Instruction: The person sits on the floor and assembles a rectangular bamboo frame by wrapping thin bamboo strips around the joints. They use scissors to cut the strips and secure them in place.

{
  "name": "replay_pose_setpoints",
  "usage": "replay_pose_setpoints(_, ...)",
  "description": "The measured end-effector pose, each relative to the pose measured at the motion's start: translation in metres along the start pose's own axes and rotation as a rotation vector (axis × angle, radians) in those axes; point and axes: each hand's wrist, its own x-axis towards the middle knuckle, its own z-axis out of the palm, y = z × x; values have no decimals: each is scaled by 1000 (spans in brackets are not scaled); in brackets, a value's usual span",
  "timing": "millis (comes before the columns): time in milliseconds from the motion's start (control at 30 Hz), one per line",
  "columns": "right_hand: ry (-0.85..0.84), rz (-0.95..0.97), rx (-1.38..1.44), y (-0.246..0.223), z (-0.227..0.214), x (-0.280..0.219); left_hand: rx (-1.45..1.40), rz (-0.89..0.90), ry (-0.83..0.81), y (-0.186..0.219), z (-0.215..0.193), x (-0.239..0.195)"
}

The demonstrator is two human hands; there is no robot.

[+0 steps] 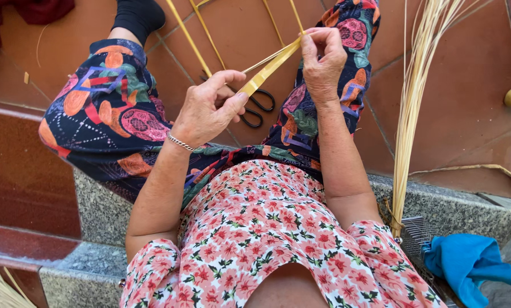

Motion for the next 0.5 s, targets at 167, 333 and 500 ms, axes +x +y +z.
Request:
replay_pose_setpoints(167,-18,-23,21,3,2,-2,185,-104,98,0,-23,-24)
replay_pose_setpoints(333,-38,-35,-13,2,2,-2,648,-12,334,-30,-25,-26)
replay_pose_setpoints(500,-52,-60,-34,1,1,-3,760,-125,351,-65,-28,-9)
